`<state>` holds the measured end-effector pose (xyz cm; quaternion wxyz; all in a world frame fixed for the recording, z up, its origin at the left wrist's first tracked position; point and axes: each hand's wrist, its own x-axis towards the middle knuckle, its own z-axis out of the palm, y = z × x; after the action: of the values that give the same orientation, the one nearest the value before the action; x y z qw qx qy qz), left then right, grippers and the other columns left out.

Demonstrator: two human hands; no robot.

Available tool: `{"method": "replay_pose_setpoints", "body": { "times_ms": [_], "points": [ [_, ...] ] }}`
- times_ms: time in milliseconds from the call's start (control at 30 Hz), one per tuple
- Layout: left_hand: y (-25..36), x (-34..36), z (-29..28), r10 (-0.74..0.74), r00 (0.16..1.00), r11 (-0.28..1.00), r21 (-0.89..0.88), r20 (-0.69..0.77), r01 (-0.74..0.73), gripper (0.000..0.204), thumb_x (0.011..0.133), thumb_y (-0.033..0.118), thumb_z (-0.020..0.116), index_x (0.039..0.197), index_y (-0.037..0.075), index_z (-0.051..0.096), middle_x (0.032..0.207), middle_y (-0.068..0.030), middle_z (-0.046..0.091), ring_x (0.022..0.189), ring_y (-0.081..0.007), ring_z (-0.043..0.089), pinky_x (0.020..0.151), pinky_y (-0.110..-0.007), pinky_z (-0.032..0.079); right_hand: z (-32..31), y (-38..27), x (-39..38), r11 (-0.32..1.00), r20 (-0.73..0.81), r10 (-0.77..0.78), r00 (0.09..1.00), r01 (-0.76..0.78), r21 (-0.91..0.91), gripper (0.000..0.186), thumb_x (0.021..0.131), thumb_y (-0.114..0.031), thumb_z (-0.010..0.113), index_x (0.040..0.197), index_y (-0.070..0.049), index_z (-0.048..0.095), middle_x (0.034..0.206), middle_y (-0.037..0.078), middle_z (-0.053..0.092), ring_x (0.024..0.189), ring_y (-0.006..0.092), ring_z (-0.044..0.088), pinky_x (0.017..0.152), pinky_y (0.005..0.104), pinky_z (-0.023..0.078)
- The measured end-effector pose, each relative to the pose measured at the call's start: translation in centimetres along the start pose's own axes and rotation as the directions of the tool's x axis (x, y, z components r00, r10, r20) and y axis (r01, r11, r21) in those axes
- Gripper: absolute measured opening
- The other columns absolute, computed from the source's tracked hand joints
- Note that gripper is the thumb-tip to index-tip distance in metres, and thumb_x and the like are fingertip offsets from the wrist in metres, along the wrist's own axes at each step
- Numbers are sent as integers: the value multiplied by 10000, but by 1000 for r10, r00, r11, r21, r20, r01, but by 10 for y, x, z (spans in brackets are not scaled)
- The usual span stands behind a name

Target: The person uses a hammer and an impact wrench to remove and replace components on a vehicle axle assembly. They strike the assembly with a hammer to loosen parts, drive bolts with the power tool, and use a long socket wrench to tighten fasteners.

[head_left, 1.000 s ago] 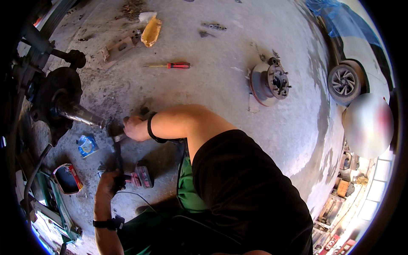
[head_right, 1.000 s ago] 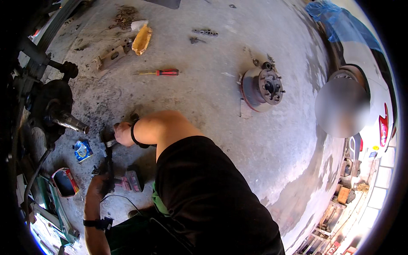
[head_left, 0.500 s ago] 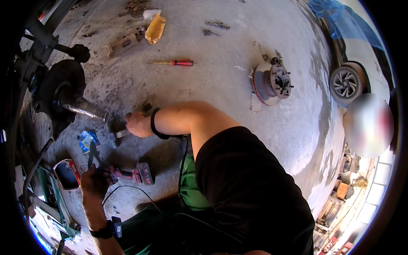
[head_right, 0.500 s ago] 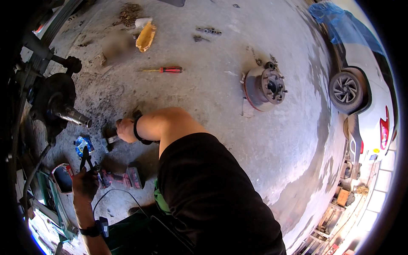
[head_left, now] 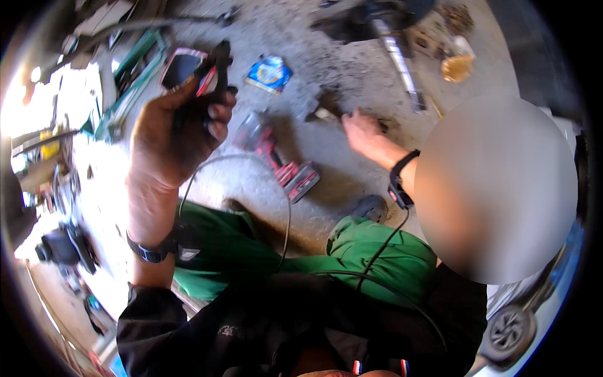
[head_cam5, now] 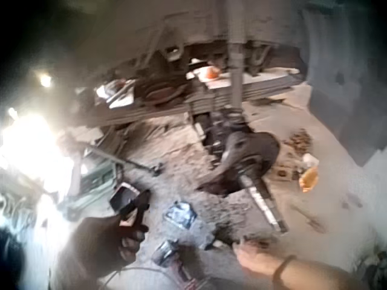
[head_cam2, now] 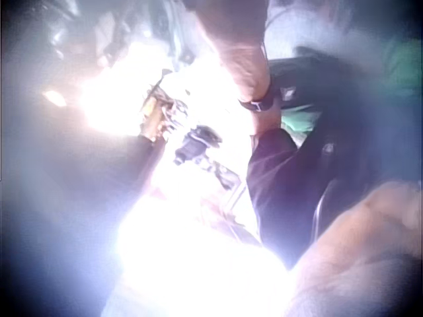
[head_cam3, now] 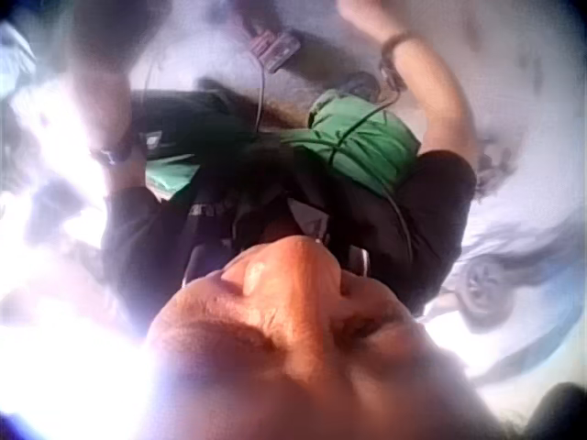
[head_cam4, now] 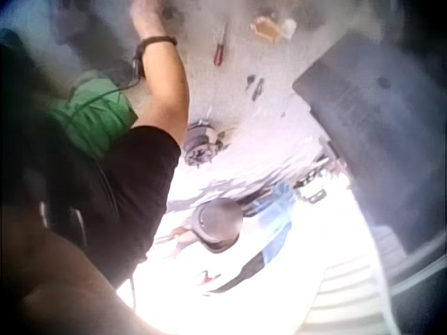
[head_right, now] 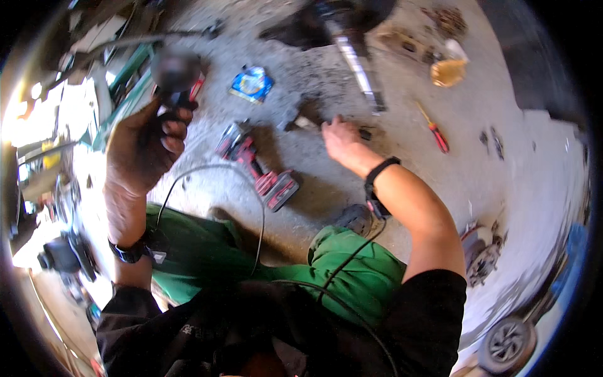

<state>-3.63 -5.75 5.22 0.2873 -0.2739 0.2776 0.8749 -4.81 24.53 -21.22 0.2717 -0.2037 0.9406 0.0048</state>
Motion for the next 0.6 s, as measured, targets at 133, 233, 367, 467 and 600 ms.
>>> {"method": "replay_pose_setpoints", "body": {
  "times_ms": [133, 233, 367, 467, 600],
  "points": [
    [4, -35, -11, 203, 978, 979, -34, 50, -201, 360, 970, 216, 406, 1192, -64, 450, 999, -163, 549, 784, -172, 519, 667, -279, 474, -8, -5, 4, 999, 56, -16, 998, 17, -27, 384, 737, -126, 647, 1098, -43, 547, 1141, 234, 490, 957, 394, 600, 812, 462, 505],
    [18, -43, -29, 225, 969, 972, -90, 102, -216, 339, 978, 194, 383, 1190, -59, 458, 1027, -152, 516, 858, -170, 527, 692, -271, 470, -23, -12, 2, 997, 89, 15, 996, -8, -78, 397, 719, -142, 656, 1093, -44, 567, 1146, 226, 495, 991, 391, 594, 848, 447, 501],
    [32, -51, -35, 266, 961, 962, -75, 79, -261, 375, 1002, 185, 337, 1262, -84, 368, 1050, -155, 489, 859, -149, 538, 668, -260, 484, -24, -11, 4, 995, 103, 97, 990, -92, -50, 419, 706, -177, 619, 1104, -49, 582, 1196, 232, 497, 1035, 395, 572, 908, 435, 467],
    [40, -50, -42, 236, 967, 966, -131, 98, -223, 378, 999, 184, 344, 1268, -81, 367, 1059, -160, 484, 857, -158, 534, 678, -276, 474, -34, -8, 9, 976, 151, 192, 970, -204, 73, 473, 728, -164, 539, 1191, -69, 553, 1238, 215, 515, 1102, 377, 537, 953, 425, 430],
    [43, -43, -48, 197, 966, 972, -163, 167, -170, 379, 985, 163, 365, 1282, -72, 342, 1077, -148, 457, 886, -170, 505, 662, -283, 436, -47, -10, 5, 954, 129, 206, 970, -228, 194, 502, 735, -150, 492, 1229, -77, 547, 1202, 198, 569, 1143, 335, 522, 960, 411, 420]
  ]
}}
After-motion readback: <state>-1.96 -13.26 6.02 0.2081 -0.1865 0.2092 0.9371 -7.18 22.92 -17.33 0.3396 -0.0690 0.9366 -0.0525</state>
